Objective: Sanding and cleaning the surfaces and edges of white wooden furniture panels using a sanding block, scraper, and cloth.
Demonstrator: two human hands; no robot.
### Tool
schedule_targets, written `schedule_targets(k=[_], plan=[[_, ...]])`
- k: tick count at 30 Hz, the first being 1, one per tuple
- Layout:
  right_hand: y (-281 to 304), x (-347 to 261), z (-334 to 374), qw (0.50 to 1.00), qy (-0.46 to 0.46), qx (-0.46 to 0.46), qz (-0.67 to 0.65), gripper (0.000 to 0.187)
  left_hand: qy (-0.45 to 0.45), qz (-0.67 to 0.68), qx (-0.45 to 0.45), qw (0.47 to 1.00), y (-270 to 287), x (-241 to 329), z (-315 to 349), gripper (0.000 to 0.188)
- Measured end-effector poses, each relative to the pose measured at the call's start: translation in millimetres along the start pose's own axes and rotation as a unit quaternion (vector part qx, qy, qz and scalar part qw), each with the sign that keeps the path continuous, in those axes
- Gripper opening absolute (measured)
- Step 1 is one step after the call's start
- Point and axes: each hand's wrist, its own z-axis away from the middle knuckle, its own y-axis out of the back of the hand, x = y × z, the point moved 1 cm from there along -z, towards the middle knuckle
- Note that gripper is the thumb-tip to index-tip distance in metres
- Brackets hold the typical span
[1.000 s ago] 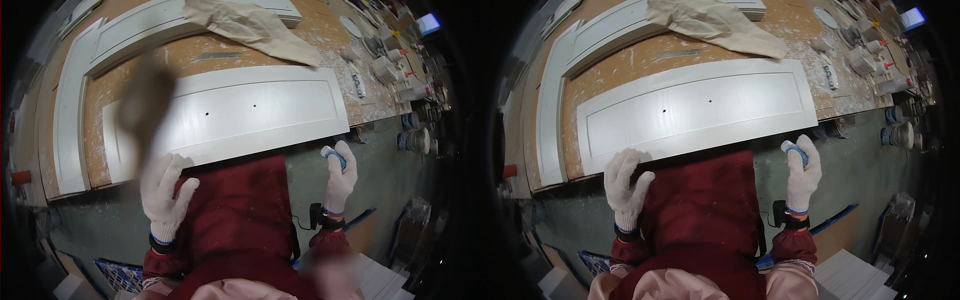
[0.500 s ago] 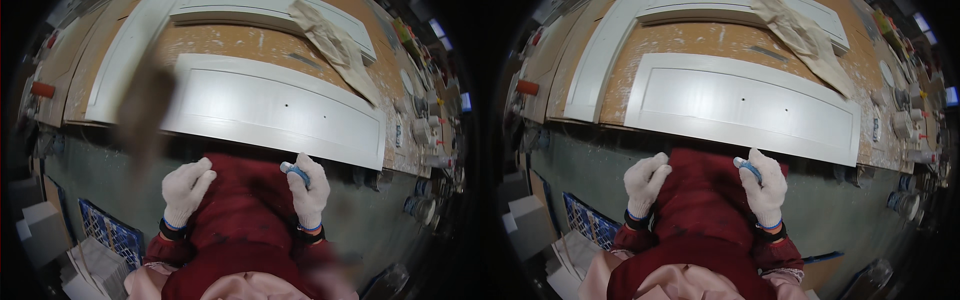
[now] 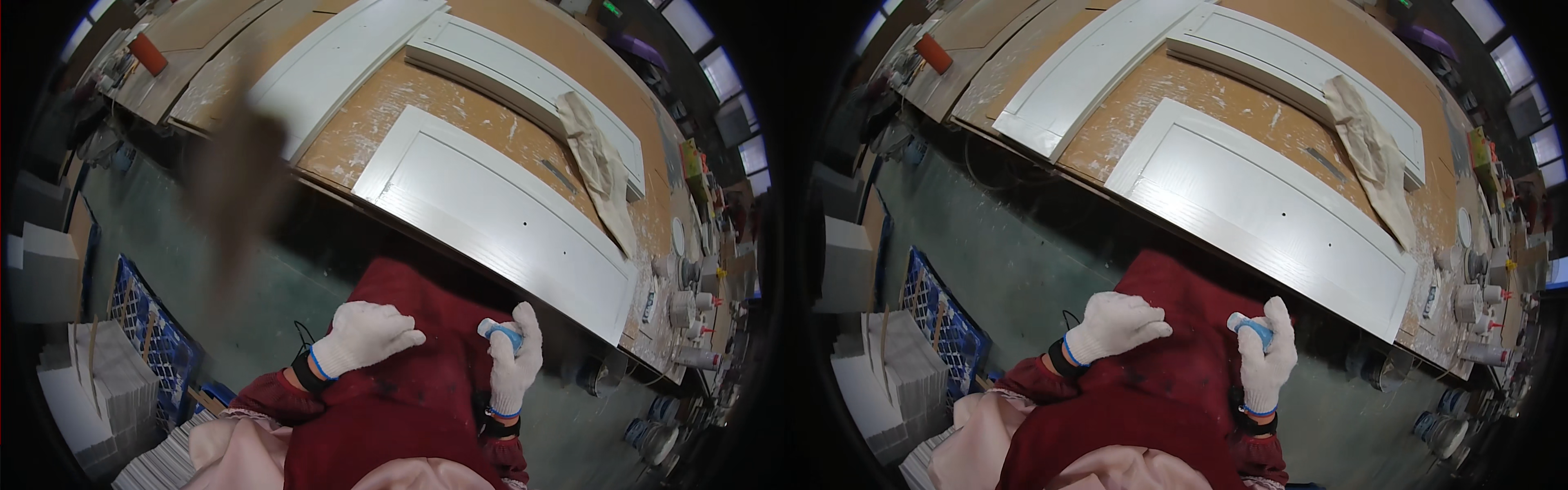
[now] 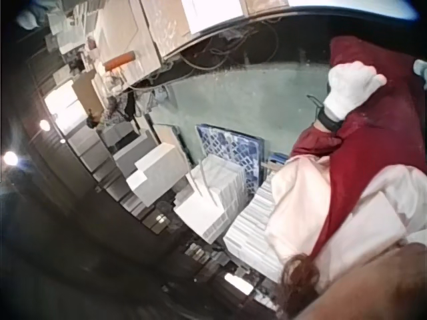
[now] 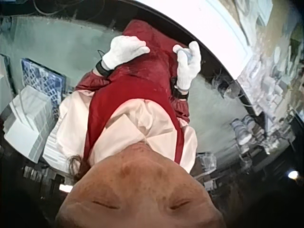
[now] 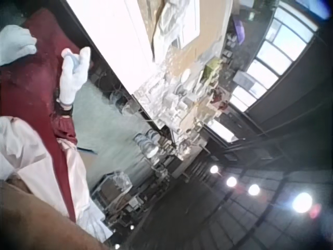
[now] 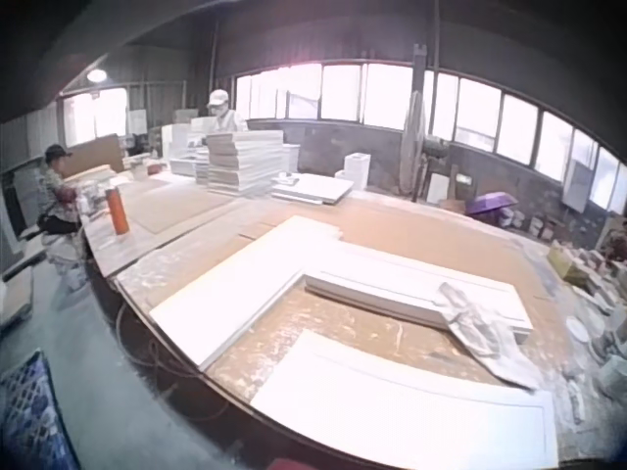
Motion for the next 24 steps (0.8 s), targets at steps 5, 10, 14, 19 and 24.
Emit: schedule_targets(k=[5, 10, 14, 19, 24], plan=[[2, 3, 4, 1.000, 0.004, 0.021, -0.023, 0.047, -0.037, -0.008, -0.040, 0.998, -7, 3, 5, 0.029], [-4, -1, -10, 0.999, -0.033, 0.018, -0.021, 0.047, -0.066, 0.017, 0.004, 0.998, -20, -5, -5, 0.030], [-2, -8, -32, 0.997, -0.020, -0.033, -0.065, 0.042, -0.048, 0.026, -0.049, 0.997, -18, -4, -21, 0.028], [27, -31, -78, 0.997, -0.072, -0.034, 0.018, 0.048, -0.056, 0.072, 0.037, 0.995, -16, -4, -45, 0.026], [63, -63, -158, 0.990, 0.023, 0.025, 0.134, 0.048, -0.160, 0.142, 0.105, 0.971, -11, 11, -98, 0.044]])
